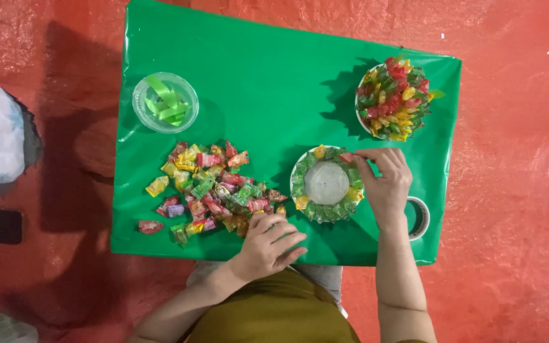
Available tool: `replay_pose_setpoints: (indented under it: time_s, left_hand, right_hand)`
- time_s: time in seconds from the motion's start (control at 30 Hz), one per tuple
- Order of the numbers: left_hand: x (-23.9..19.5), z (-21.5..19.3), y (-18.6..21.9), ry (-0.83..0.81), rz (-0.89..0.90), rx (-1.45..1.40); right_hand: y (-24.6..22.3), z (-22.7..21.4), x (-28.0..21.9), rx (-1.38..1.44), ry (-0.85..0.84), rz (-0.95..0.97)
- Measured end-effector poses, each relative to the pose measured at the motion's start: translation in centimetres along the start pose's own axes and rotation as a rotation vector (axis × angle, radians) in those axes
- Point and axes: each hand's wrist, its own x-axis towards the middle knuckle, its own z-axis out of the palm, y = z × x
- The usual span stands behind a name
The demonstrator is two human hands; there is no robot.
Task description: Arranging individual candies and decorative elements around a central bowl on a table for packaging or display.
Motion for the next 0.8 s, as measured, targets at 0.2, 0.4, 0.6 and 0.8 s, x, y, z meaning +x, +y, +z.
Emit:
replay_pose_setpoints:
  time_s: [0.2, 0.4, 0.6, 0.8]
  left_hand:
    - [-0.59, 0.2, -0.31, 0.005, 0.023, 0.021]
    - [-0.1, 0.05, -0.45, 0.006, 0.006, 0.006]
    - [-0.07, 0.21, -0.46, 0.037, -0.008, 0.003]
    - [-0.58, 0.43, -0.69, 0.023, -0.01, 0.012]
  right_hand:
    - [0.01, 0.41, -0.14, 0.003, -0.01, 0.012]
    - [0.36, 0.44, 0.0, 0.021, -0.038, -0.005]
    - [0.32, 0.85, 0.05, 0.014, -0.05, -0.055]
    - [0.1, 0.92, 0.18, -0.009, -0.091, -0.076]
